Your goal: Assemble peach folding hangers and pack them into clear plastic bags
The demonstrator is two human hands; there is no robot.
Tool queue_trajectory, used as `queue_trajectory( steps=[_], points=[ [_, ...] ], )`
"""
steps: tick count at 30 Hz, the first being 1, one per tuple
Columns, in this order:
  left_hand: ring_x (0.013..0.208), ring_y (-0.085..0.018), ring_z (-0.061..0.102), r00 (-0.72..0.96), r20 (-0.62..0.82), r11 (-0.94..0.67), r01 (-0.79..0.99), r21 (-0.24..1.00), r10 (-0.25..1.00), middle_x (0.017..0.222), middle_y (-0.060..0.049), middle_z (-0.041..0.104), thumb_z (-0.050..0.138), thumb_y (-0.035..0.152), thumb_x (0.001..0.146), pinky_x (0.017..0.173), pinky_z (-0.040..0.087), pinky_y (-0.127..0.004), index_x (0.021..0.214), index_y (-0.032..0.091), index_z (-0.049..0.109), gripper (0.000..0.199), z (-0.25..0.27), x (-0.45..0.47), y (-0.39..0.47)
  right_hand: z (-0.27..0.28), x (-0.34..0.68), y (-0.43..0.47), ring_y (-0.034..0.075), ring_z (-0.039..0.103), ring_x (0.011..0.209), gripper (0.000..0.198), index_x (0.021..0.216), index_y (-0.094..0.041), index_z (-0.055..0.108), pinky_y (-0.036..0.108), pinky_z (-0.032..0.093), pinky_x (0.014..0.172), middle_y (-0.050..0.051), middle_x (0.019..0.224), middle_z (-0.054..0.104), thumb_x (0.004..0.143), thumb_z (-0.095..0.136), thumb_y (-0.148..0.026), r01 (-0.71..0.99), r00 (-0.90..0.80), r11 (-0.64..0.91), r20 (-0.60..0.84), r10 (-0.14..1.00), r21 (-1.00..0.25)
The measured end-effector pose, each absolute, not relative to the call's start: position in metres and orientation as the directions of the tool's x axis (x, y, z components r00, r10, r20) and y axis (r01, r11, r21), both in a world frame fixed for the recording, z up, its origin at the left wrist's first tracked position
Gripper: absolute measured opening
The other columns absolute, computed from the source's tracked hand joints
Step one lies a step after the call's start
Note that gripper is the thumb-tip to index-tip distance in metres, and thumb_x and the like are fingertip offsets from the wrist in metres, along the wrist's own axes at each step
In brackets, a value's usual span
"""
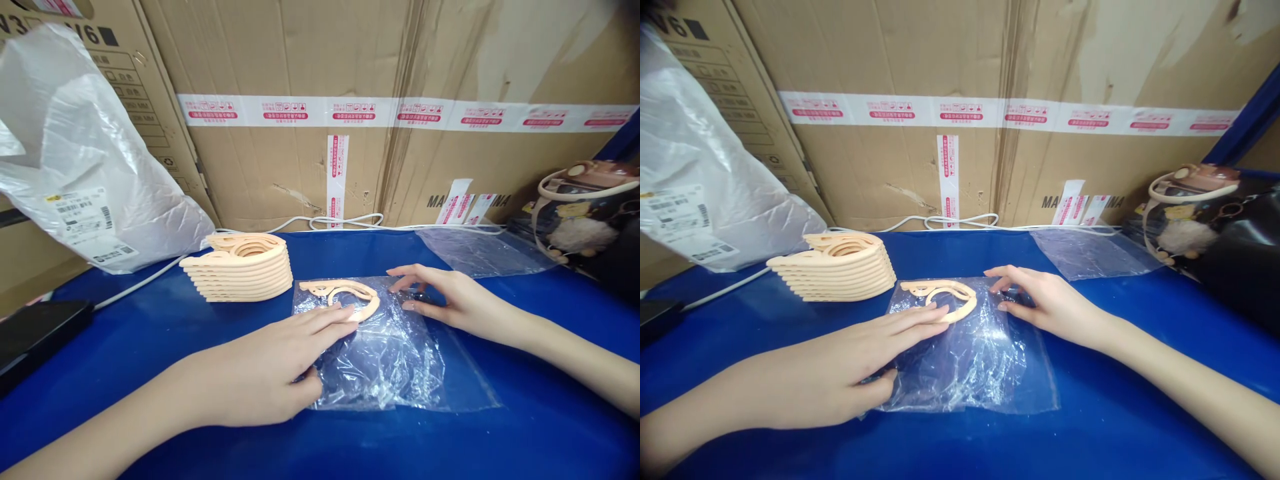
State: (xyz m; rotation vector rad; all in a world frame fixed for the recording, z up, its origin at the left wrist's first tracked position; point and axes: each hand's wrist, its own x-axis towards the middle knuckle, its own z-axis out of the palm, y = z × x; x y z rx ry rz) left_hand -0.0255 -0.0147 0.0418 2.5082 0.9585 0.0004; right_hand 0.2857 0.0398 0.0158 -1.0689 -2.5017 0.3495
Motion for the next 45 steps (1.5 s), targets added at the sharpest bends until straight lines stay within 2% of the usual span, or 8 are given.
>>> queue_trajectory(
  steps=[8,13,16,24,32,38,42,45],
  points=[
    [0.152,-0.021,0.016,0.775,-0.007,-0.764,0.625,0.161,0.632,0.164,0.002,0.019,0.041,0.021,0.096,0.124,0.017,-0.044,0.152,0.025,0.036,0.056,0.056,-0.025,-0.021,0.02,0.284,0.034,0.027,0.065,0.118,0.04,0.131,-0.029,0.058,0.046,0.055,0.097,0.005,0.132,0.067,0.092,0.059,-0.041,0.629,-0.654,0.7,0.255,0.712,-0.339],
    [0.151,-0.03,0.016,0.638,0.286,-0.69,0.708,0.149,0.716,0.165,-0.001,0.017,0.045,0.047,0.099,0.122,0.02,-0.05,0.148,0.028,0.038,0.053,0.078,-0.055,0.006,0.021,0.286,0.035,0.028,0.063,0.121,0.043,0.133,-0.029,0.057,0.048,0.053,0.1,0.006,0.138,0.063,0.091,0.06,-0.041,0.637,-0.659,0.692,0.225,0.718,-0.341],
    [0.148,-0.032,0.025,0.556,0.358,-0.639,0.748,0.179,0.75,0.159,-0.003,0.033,0.053,0.057,0.093,0.12,0.025,-0.049,0.139,0.028,0.049,0.055,0.09,-0.086,0.026,0.021,0.286,0.035,0.028,0.063,0.122,0.041,0.13,-0.028,0.059,0.047,0.053,0.1,0.006,0.139,0.062,0.091,0.06,-0.042,0.643,-0.655,0.686,0.219,0.723,-0.341],
    [0.127,-0.036,0.055,0.296,0.113,-0.316,0.9,0.301,0.949,0.145,-0.004,0.055,0.065,0.069,0.073,0.101,0.049,-0.045,0.143,0.034,0.047,0.08,0.092,-0.138,0.056,0.021,0.288,0.037,0.026,0.062,0.123,0.04,0.127,-0.028,0.059,0.042,0.055,0.098,0.004,0.14,0.061,0.09,0.062,-0.044,0.64,-0.664,0.686,0.202,0.72,-0.345],
    [0.115,-0.031,0.064,0.311,0.151,-0.344,0.888,0.306,0.938,0.134,-0.002,0.064,0.068,0.064,0.073,0.095,0.053,-0.038,0.14,0.033,0.052,0.075,0.091,-0.136,0.059,0.021,0.287,0.036,0.026,0.06,0.124,0.039,0.129,-0.027,0.056,0.044,0.052,0.102,0.006,0.141,0.06,0.093,0.058,-0.043,0.644,-0.675,0.693,0.185,0.714,-0.323],
    [0.119,-0.03,0.061,0.381,0.364,-0.492,0.821,0.289,0.85,0.134,-0.005,0.062,0.066,0.06,0.079,0.096,0.052,-0.037,0.138,0.024,0.051,0.071,0.089,-0.11,0.044,0.025,0.289,0.031,0.023,0.073,0.098,0.029,0.122,-0.025,0.061,0.038,0.058,0.083,0.004,0.108,0.076,0.095,0.05,-0.03,0.691,-0.532,0.655,0.399,0.747,-0.305],
    [0.109,-0.027,0.064,0.597,0.522,-0.753,0.642,0.144,0.609,0.128,-0.01,0.063,0.067,0.051,0.084,0.09,0.053,-0.036,0.136,0.02,0.049,0.063,0.073,-0.061,0.013,0.039,0.281,0.009,0.019,0.071,0.079,0.022,0.114,-0.027,0.061,0.031,0.057,0.072,0.001,0.089,0.076,0.094,0.056,-0.034,0.582,-0.401,0.615,0.469,0.787,-0.533],
    [0.12,-0.028,0.057,0.682,0.577,-0.84,0.542,0.013,0.449,0.133,-0.013,0.06,0.065,0.057,0.085,0.103,0.044,-0.04,0.138,0.014,0.044,0.071,0.053,-0.025,-0.011,0.047,0.268,-0.013,0.016,0.067,0.076,0.018,0.102,-0.026,0.06,0.027,0.055,0.068,0.0,0.087,0.072,0.091,0.062,-0.041,0.373,-0.431,0.528,0.362,0.827,-0.763]
  ],
)
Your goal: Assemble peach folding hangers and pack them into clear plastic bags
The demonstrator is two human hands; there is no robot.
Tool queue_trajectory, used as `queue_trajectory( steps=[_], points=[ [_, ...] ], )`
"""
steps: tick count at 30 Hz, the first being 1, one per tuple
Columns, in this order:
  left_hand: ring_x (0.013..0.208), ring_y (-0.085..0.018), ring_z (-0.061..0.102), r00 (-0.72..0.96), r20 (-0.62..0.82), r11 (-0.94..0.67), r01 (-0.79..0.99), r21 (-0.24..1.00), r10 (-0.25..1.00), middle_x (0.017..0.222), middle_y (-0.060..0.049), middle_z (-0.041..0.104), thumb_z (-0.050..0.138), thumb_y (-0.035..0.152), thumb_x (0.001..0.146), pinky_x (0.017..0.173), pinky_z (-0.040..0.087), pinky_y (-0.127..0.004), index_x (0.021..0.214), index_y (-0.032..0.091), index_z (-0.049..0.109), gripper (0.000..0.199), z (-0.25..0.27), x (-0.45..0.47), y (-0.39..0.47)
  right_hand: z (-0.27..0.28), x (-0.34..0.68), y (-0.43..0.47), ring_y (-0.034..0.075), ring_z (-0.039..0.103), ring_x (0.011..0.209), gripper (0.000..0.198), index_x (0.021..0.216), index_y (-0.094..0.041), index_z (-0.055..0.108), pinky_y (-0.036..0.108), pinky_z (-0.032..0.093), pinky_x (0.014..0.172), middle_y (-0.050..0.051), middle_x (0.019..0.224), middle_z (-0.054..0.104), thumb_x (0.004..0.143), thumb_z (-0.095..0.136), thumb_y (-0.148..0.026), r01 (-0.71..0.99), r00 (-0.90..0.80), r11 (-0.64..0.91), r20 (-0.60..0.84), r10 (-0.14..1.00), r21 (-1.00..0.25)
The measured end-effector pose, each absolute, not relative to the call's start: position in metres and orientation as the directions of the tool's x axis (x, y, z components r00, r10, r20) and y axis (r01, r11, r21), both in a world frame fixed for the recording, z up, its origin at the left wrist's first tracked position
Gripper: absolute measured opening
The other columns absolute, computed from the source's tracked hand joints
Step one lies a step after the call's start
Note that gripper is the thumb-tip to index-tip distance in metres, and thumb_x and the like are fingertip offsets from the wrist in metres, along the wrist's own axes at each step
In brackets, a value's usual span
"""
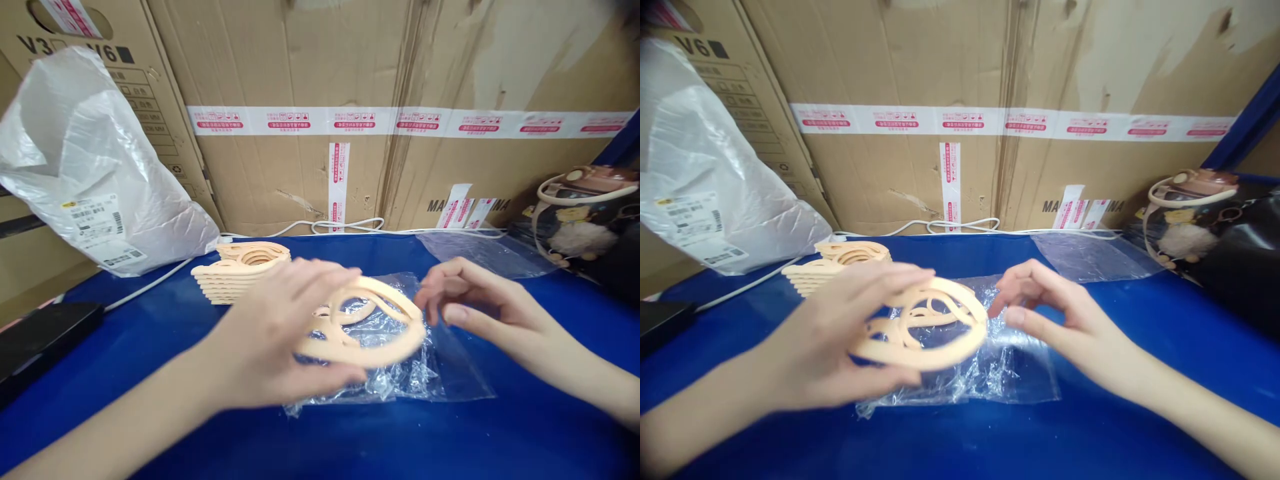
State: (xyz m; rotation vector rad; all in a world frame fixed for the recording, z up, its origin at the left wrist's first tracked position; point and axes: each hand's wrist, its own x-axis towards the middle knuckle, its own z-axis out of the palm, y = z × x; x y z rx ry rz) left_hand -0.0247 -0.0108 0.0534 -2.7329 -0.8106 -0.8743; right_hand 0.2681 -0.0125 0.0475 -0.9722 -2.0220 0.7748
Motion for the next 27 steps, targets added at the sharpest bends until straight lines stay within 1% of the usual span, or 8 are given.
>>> queue_trajectory(
  steps=[2,5,7,10,14,17,23,27],
  points=[
    [0.124,-0.027,0.054,0.702,0.599,-0.867,0.498,-0.027,0.385,0.134,-0.015,0.06,0.06,0.064,0.087,0.105,0.041,-0.039,0.136,0.01,0.046,0.074,0.041,-0.009,-0.021,0.047,0.26,-0.022,0.014,0.063,0.073,0.019,0.096,-0.025,0.058,0.024,0.052,0.063,-0.001,0.084,0.068,0.089,0.066,-0.041,0.287,-0.472,0.41,0.244,0.847,-0.866],
    [0.128,-0.028,0.051,0.732,0.583,-0.846,0.515,-0.136,0.352,0.136,-0.016,0.059,0.052,0.064,0.093,0.108,0.037,-0.04,0.137,0.007,0.045,0.073,0.03,0.001,-0.028,0.041,0.254,-0.024,0.011,0.059,0.072,0.021,0.092,-0.023,0.054,0.022,0.048,0.063,-0.002,0.083,0.066,0.087,0.071,-0.035,0.207,-0.516,0.227,0.091,0.852,-0.952],
    [0.128,-0.028,0.05,0.747,0.566,-0.817,0.539,-0.206,0.349,0.138,-0.015,0.058,0.049,0.06,0.096,0.108,0.035,-0.041,0.14,0.006,0.044,0.07,0.027,0.001,-0.028,0.036,0.253,-0.019,0.01,0.061,0.073,0.024,0.09,-0.022,0.052,0.021,0.048,0.064,-0.002,0.082,0.066,0.086,0.073,-0.032,0.111,-0.551,0.136,0.053,0.833,-0.984],
    [0.134,-0.027,0.045,0.752,0.548,-0.803,0.553,-0.223,0.365,0.145,-0.014,0.053,0.047,0.061,0.096,0.111,0.031,-0.04,0.144,0.006,0.04,0.073,0.026,-0.002,-0.024,0.032,0.256,-0.011,0.01,0.066,0.078,0.025,0.091,-0.022,0.051,0.02,0.049,0.066,-0.002,0.085,0.069,0.085,0.075,-0.029,-0.014,-0.577,0.052,0.051,0.815,-0.999],
    [0.144,-0.029,0.03,0.76,0.508,-0.789,0.572,-0.227,0.405,0.155,-0.015,0.039,0.047,0.066,0.093,0.118,0.02,-0.043,0.15,0.006,0.031,0.084,0.026,-0.007,-0.018,0.032,0.26,-0.006,0.012,0.07,0.082,0.027,0.093,-0.023,0.051,0.017,0.045,0.058,-0.001,0.087,0.074,0.084,0.076,-0.026,-0.049,-0.557,0.029,0.051,0.829,-0.998],
    [0.147,-0.029,0.024,0.768,0.49,-0.778,0.577,-0.248,0.413,0.157,-0.015,0.035,0.047,0.063,0.095,0.12,0.015,-0.044,0.151,0.007,0.028,0.082,0.029,-0.009,-0.015,0.034,0.261,-0.004,0.01,0.07,0.08,0.028,0.092,-0.023,0.051,0.016,0.044,0.056,-0.002,0.085,0.075,0.083,0.077,-0.025,-0.06,-0.546,0.027,0.056,0.836,-0.998],
    [0.136,-0.028,0.042,0.764,0.533,-0.782,0.561,-0.272,0.363,0.146,-0.015,0.05,0.044,0.058,0.099,0.117,0.025,-0.04,0.146,0.004,0.036,0.072,0.034,-0.014,-0.015,0.037,0.26,-0.006,0.011,0.071,0.081,0.027,0.095,-0.024,0.052,0.017,0.049,0.061,-0.002,0.086,0.076,0.084,0.076,-0.029,-0.049,-0.555,0.023,0.046,0.831,-0.999],
    [0.126,-0.026,0.051,0.746,0.565,-0.811,0.545,-0.214,0.353,0.138,-0.015,0.057,0.045,0.056,0.099,0.111,0.034,-0.036,0.141,0.005,0.042,0.067,0.033,-0.016,-0.017,0.04,0.261,-0.011,0.014,0.07,0.086,0.026,0.106,-0.025,0.055,0.024,0.054,0.072,0.001,0.095,0.075,0.088,0.071,-0.033,0.11,-0.523,0.146,0.067,0.85,-0.983]
  ],
)
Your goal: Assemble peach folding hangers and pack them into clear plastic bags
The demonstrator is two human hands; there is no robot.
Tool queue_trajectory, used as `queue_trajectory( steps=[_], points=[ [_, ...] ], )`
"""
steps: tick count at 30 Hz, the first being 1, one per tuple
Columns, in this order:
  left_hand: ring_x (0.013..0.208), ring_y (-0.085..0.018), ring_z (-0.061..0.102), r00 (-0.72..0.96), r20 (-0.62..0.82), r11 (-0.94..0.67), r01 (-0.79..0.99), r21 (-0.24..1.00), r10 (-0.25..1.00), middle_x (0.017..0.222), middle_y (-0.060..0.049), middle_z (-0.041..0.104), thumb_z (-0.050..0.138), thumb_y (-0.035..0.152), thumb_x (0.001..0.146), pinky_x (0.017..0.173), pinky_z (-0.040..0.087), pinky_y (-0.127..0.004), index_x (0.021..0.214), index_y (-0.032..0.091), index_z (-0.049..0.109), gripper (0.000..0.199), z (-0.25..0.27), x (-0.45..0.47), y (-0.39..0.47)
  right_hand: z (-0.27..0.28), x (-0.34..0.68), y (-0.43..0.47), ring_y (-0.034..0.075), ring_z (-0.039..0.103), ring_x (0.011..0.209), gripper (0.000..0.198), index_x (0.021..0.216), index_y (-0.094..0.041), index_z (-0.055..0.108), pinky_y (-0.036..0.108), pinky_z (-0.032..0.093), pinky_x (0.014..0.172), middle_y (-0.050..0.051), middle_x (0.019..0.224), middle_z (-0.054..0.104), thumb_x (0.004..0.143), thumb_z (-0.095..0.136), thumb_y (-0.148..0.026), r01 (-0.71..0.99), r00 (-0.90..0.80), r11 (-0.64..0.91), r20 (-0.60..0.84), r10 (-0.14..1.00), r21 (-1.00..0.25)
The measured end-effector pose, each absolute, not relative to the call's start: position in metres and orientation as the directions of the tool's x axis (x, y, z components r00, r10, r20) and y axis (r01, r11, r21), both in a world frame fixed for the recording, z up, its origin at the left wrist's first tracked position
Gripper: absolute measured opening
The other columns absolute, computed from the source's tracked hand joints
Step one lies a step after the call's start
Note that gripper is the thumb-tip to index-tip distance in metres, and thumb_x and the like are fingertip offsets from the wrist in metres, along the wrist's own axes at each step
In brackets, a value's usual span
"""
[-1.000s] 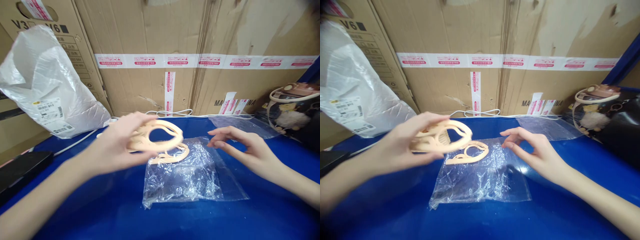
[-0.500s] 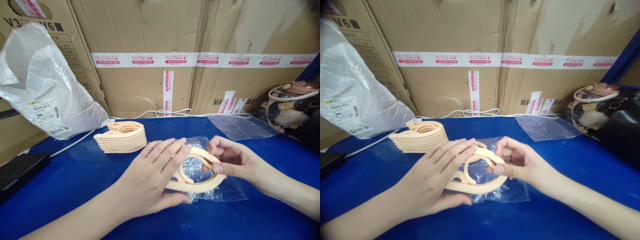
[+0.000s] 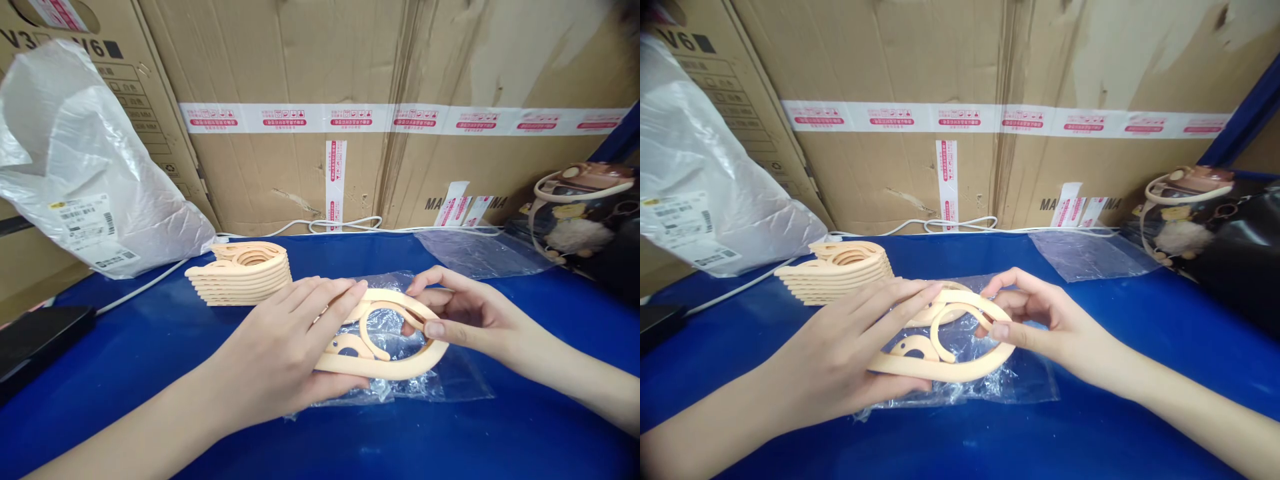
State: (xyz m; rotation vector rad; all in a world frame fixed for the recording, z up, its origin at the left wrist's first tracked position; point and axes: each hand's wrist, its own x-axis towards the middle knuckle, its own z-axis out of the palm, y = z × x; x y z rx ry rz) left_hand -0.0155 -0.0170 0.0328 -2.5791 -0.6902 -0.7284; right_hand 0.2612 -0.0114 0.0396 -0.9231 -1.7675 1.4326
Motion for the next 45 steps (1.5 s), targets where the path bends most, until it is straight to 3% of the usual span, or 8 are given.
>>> queue_trajectory(
  steps=[8,16,21,25,29,34,38,45],
  points=[
    [0.113,-0.029,0.057,0.722,0.584,-0.806,0.563,-0.182,0.372,0.129,-0.018,0.059,0.045,0.057,0.098,0.096,0.047,-0.04,0.139,0.004,0.043,0.068,0.03,-0.012,-0.017,0.038,0.263,-0.021,0.023,0.061,0.119,0.07,0.134,-0.04,0.046,0.03,0.053,0.096,0.0,0.133,0.06,0.075,0.083,-0.037,0.397,-0.563,0.662,0.401,0.723,-0.636],
    [0.128,-0.03,0.051,0.732,0.555,-0.851,0.518,-0.079,0.395,0.134,-0.022,0.056,0.063,0.055,0.09,0.109,0.043,-0.042,0.138,0.001,0.041,0.075,0.029,-0.003,-0.023,0.039,0.256,-0.025,0.029,0.055,0.129,0.079,0.144,-0.037,0.036,0.04,0.051,0.103,0.006,0.142,0.056,0.078,0.079,-0.04,0.49,-0.651,0.788,0.445,0.615,-0.373],
    [0.13,-0.028,0.051,0.64,0.523,-0.826,0.459,0.328,0.563,0.142,-0.014,0.053,0.064,0.072,0.079,0.111,0.043,-0.043,0.141,0.016,0.04,0.087,0.031,-0.003,-0.027,0.036,0.26,-0.026,0.027,0.055,0.129,0.073,0.144,-0.033,0.036,0.038,0.051,0.102,0.009,0.143,0.054,0.082,0.074,-0.037,0.489,-0.688,0.825,0.456,0.565,-0.284],
    [0.121,-0.024,0.061,0.545,0.335,-0.584,0.386,0.714,0.769,0.131,-0.003,0.064,0.062,0.046,0.092,0.098,0.054,-0.038,0.13,0.028,0.056,0.042,0.038,-0.001,-0.027,0.037,0.257,-0.03,0.024,0.057,0.126,0.07,0.145,-0.031,0.036,0.035,0.05,0.1,0.011,0.143,0.055,0.085,0.072,-0.037,0.448,-0.755,0.88,0.459,0.468,-0.16],
    [0.098,-0.02,0.071,0.547,0.215,-0.413,0.27,0.87,0.809,0.107,0.001,0.074,0.064,0.025,0.089,0.08,0.061,-0.028,0.109,0.024,0.068,0.021,0.044,0.003,-0.023,0.04,0.252,-0.031,0.025,0.061,0.121,0.069,0.145,-0.03,0.037,0.036,0.053,0.093,0.012,0.14,0.059,0.086,0.071,-0.042,0.422,-0.771,0.895,0.463,0.438,-0.144],
    [0.08,-0.019,0.074,0.525,0.17,-0.324,0.217,0.921,0.834,0.096,0.001,0.076,0.068,0.033,0.086,0.065,0.062,-0.027,0.107,0.023,0.067,0.023,0.034,0.003,-0.017,0.035,0.251,-0.031,0.026,0.062,0.118,0.066,0.143,-0.029,0.039,0.038,0.053,0.091,0.013,0.141,0.057,0.086,0.071,-0.04,0.443,-0.768,0.883,0.442,0.463,-0.154],
    [0.11,-0.022,0.068,0.554,0.191,-0.383,0.254,0.888,0.81,0.13,-0.003,0.066,0.065,0.035,0.089,0.09,0.059,-0.034,0.124,0.026,0.06,0.036,0.037,-0.003,-0.016,0.039,0.257,-0.028,0.029,0.06,0.12,0.071,0.142,-0.032,0.038,0.041,0.053,0.094,0.01,0.139,0.058,0.081,0.074,-0.036,0.478,-0.737,0.85,0.425,0.525,-0.221],
    [0.146,-0.033,0.031,0.715,-0.047,-0.622,0.637,0.456,0.697,0.162,-0.01,0.026,0.075,0.056,0.078,0.114,0.037,-0.049,0.157,0.032,0.016,0.102,0.058,-0.043,-0.008,0.071,0.326,0.009,0.033,0.057,0.124,0.065,0.136,-0.039,0.044,0.038,0.052,0.1,0.003,0.139,0.057,0.079,0.075,-0.041,0.687,-0.472,0.571,0.32,0.821,-0.45]
  ],
)
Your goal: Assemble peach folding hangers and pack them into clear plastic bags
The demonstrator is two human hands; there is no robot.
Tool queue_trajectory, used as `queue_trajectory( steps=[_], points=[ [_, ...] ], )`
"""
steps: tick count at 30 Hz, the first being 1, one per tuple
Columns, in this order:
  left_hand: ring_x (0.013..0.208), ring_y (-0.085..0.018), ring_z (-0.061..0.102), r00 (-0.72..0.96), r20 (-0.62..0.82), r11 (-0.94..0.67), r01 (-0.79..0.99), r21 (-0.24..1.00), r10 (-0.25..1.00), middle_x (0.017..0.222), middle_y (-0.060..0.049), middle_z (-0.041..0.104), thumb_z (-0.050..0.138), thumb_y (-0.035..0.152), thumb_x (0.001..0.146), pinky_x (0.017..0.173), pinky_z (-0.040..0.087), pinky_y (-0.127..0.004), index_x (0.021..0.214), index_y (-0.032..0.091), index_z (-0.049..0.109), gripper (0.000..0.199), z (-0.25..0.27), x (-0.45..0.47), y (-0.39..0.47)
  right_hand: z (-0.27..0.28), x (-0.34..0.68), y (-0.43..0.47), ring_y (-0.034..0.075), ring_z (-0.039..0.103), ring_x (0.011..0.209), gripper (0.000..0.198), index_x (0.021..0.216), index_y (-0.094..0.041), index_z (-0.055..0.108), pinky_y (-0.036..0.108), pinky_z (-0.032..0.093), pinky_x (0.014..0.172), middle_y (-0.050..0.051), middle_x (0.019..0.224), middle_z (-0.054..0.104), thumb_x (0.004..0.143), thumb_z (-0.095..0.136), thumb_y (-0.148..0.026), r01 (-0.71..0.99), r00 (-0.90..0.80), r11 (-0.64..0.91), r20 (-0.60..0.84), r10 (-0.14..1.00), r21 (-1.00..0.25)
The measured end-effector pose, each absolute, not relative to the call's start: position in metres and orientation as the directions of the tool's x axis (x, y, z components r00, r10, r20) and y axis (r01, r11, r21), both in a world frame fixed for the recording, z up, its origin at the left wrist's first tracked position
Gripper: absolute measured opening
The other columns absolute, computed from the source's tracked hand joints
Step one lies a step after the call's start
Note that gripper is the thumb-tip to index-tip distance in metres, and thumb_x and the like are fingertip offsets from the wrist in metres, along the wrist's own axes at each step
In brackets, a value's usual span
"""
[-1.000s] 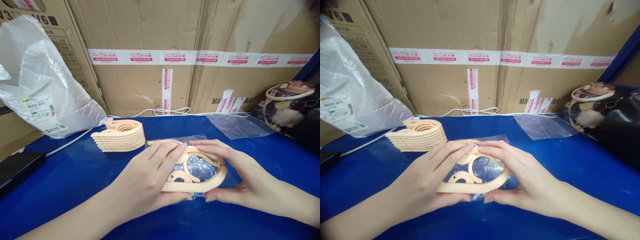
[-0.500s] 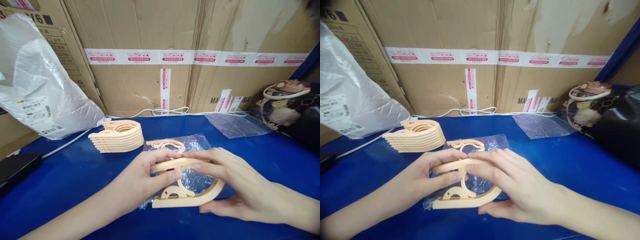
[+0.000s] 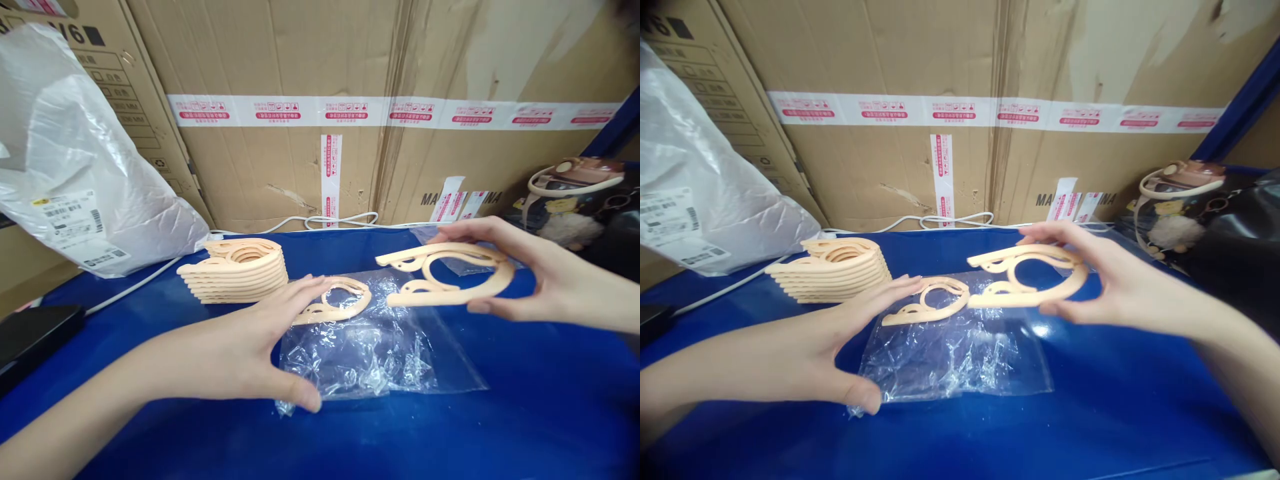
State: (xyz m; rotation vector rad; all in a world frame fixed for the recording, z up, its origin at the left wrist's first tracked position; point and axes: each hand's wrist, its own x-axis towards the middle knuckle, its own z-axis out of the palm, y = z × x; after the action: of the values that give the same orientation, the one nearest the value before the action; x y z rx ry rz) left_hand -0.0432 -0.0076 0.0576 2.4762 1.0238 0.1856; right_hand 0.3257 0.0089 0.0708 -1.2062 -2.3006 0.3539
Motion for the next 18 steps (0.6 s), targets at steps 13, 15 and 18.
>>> queue_trajectory(
  steps=[13,15,18],
  points=[
    [0.149,-0.036,0.017,0.706,-0.217,-0.64,0.705,0.305,0.674,0.164,-0.015,0.01,0.066,0.075,0.074,0.113,0.037,-0.05,0.158,0.027,0.011,0.112,0.04,-0.055,0.003,0.061,0.312,0.006,0.034,0.062,0.118,0.072,0.133,-0.035,0.059,0.041,0.055,0.096,0.004,0.131,0.065,0.066,0.085,-0.041,0.682,-0.614,0.545,0.024,0.789,-0.487],
    [0.149,-0.036,0.018,0.711,-0.213,-0.65,0.701,0.293,0.671,0.164,-0.014,0.01,0.065,0.077,0.073,0.112,0.038,-0.049,0.158,0.028,0.009,0.113,0.038,-0.056,0.004,0.055,0.299,0.003,0.034,0.062,0.116,0.072,0.135,-0.035,0.057,0.046,0.054,0.094,0.005,0.127,0.066,0.068,0.083,-0.048,0.682,-0.632,0.56,0.008,0.775,-0.47],
    [0.149,-0.036,0.019,0.726,-0.184,-0.669,0.684,0.292,0.662,0.164,-0.014,0.011,0.065,0.077,0.073,0.111,0.039,-0.048,0.158,0.029,0.006,0.114,0.032,-0.059,0.004,0.046,0.278,-0.002,0.034,0.061,0.11,0.073,0.136,-0.032,0.056,0.05,0.051,0.092,0.007,0.121,0.067,0.071,0.078,-0.057,0.672,-0.657,0.61,0.044,0.753,-0.419]
  ],
)
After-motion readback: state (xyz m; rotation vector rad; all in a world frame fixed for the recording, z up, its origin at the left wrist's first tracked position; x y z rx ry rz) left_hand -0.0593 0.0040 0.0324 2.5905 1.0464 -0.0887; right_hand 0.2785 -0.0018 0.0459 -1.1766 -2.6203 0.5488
